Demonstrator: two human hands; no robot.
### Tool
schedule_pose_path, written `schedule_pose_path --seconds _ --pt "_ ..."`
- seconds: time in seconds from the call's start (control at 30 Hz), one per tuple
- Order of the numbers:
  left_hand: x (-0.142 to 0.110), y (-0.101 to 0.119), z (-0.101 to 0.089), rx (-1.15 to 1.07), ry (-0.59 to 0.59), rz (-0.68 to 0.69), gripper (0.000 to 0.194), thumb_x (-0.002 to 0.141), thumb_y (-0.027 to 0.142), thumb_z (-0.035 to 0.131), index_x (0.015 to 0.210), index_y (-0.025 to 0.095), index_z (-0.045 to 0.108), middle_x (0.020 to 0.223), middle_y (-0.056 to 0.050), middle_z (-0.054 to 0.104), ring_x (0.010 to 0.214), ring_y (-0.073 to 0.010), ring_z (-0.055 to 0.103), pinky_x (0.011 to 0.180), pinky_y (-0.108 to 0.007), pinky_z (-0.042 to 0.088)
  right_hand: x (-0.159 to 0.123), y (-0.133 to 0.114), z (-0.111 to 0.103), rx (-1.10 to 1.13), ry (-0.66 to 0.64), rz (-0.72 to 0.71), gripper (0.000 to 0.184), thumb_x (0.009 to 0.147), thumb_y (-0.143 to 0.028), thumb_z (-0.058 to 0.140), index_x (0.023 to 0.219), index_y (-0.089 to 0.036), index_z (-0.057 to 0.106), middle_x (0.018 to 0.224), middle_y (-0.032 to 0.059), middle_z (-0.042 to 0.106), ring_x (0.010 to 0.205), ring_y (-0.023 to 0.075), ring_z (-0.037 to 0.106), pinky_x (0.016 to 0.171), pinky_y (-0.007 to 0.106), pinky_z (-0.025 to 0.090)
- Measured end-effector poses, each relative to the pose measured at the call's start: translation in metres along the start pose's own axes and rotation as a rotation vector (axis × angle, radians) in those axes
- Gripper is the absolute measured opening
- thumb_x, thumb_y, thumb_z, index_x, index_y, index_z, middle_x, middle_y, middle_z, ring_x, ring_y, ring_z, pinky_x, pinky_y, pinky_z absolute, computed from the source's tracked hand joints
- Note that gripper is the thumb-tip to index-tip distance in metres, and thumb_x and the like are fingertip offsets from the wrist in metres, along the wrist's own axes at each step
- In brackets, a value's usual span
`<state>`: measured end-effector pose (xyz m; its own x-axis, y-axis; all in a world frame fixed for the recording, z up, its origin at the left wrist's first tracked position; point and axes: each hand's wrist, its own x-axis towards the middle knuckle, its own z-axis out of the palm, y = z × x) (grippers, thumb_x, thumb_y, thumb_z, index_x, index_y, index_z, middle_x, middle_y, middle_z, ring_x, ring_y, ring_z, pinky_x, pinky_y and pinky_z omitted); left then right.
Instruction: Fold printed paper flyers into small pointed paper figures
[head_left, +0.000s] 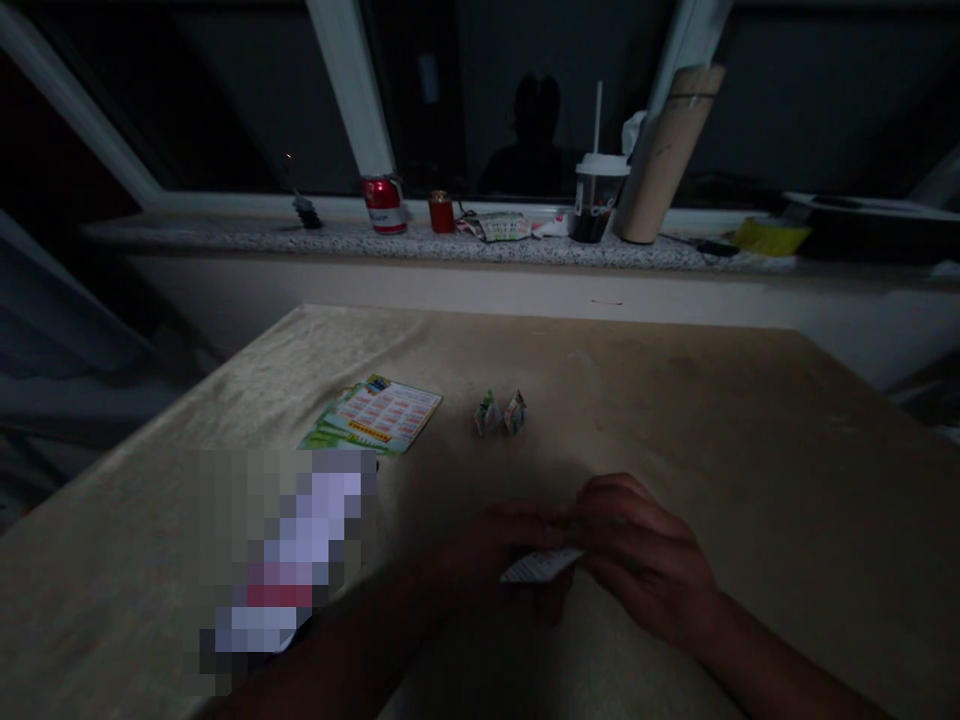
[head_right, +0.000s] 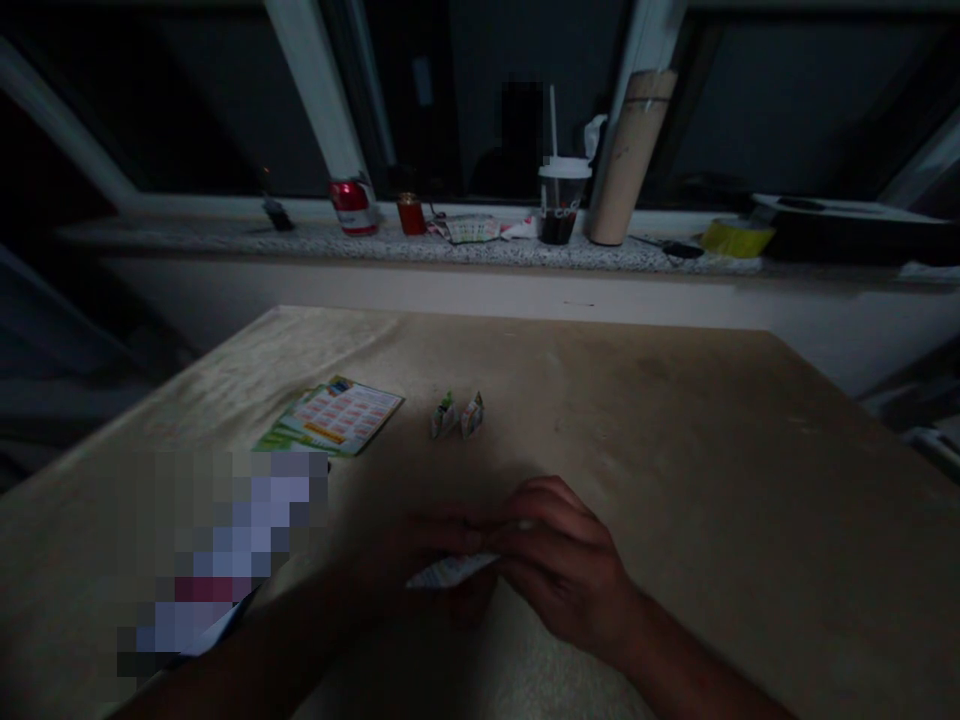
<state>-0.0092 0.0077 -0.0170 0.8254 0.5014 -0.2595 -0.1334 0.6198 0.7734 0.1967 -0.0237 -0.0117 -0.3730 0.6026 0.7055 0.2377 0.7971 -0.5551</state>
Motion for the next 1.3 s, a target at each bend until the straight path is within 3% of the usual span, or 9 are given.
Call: schedule_pose_path --seconds 0.1,0.2,0.27,0.37,0.53,0.77,0.93,1.3 --pt "-0.002 0.008 -0.003 0.153 0.065 0.031 0.034 0.078 0.046 0.072 0.074 0.014 0.064 0.062 0.001 0.057 0.055 -0.0117 0.051 0.054 -0.025 0.039 0.003 -0.002 -0.003 0.004 -0.022 -0.018 0.03 0.09 -0.006 0.065 0.115 -0.021 0.072 0.088 0.0078 0.071 0.087 0.0242 0.063 0.075 0.042 0.056" --pt "-0.007 0.02 -0.005 0.493 0.245 0.221 0.027 0.081 0.04 0.072 0.088 0.013 0.068 0.078 -0.001 0.063 0.07 -0.0126 0.055 0.066 -0.025 0.042 0.007 -0.006 -0.008 -0.044 -0.069 0.03 0.025 0.087 -0.003 0.066 0.105 -0.019 0.072 0.083 0.0068 0.07 0.08 0.0223 0.062 0.072 0.041 0.054" --pt "-0.011 0.026 -0.003 0.647 0.236 0.391 0.025 0.086 0.039 0.067 0.09 0.014 0.068 0.082 -0.003 0.064 0.075 -0.0153 0.058 0.069 -0.027 0.045 0.009 -0.007 -0.011 -0.079 -0.085 0.055 0.02 0.088 -0.004 0.064 0.099 -0.019 0.071 0.08 0.006 0.069 0.075 0.0211 0.061 0.07 0.041 0.052" --pt "-0.017 0.025 0.004 1.063 0.275 0.624 0.02 0.079 0.027 0.074 0.094 0.016 0.069 0.091 -0.006 0.068 0.085 -0.0198 0.062 0.079 -0.032 0.047 0.009 -0.007 -0.011 -0.116 -0.102 0.077 0.016 0.089 -0.007 0.063 0.094 -0.02 0.071 0.076 0.0051 0.067 0.073 0.0207 0.06 0.068 0.04 0.051" --pt "-0.015 0.015 0.007 1.409 0.306 0.777 0.01 0.087 0.022 0.066 0.093 0.015 0.069 0.087 -0.008 0.07 0.081 -0.0194 0.063 0.076 -0.031 0.048 0.006 -0.004 -0.009 -0.139 -0.14 0.078 0.014 0.088 -0.007 0.065 0.095 -0.018 0.07 0.077 0.0057 0.066 0.073 0.0206 0.06 0.069 0.04 0.049" --pt "-0.015 0.022 0.004 1.509 0.223 0.804 0.013 0.094 0.017 0.059 0.091 0.012 0.07 0.08 -0.008 0.073 0.073 -0.0169 0.063 0.069 -0.027 0.046 0.007 -0.005 -0.01 -0.136 -0.147 0.075 0.013 0.089 -0.007 0.064 0.092 -0.017 0.07 0.075 0.0055 0.065 0.072 0.02 0.058 0.068 0.038 0.047" --pt "-0.017 0.023 0.004 1.48 0.225 0.747 0.022 0.096 0.023 0.059 0.083 0.012 0.073 0.069 -0.005 0.07 0.063 -0.0141 0.061 0.061 -0.025 0.04 0.008 -0.005 -0.011 -0.148 -0.162 0.057 0.012 0.089 -0.008 0.064 0.092 -0.018 0.07 0.074 0.005 0.066 0.072 0.0202 0.06 0.068 0.038 0.047" --pt "-0.017 0.028 0.008 1.275 0.435 0.468 0.015 0.085 0.028 0.071 0.084 0.015 0.078 0.078 -0.005 0.078 0.071 -0.0186 0.072 0.069 -0.028 0.048 0.006 0.002 -0.013 -0.108 -0.102 0.118 0.008 0.089 -0.009 0.066 0.087 -0.017 0.068 0.073 0.0049 0.065 0.071 0.0192 0.061 0.066 0.037 0.047"
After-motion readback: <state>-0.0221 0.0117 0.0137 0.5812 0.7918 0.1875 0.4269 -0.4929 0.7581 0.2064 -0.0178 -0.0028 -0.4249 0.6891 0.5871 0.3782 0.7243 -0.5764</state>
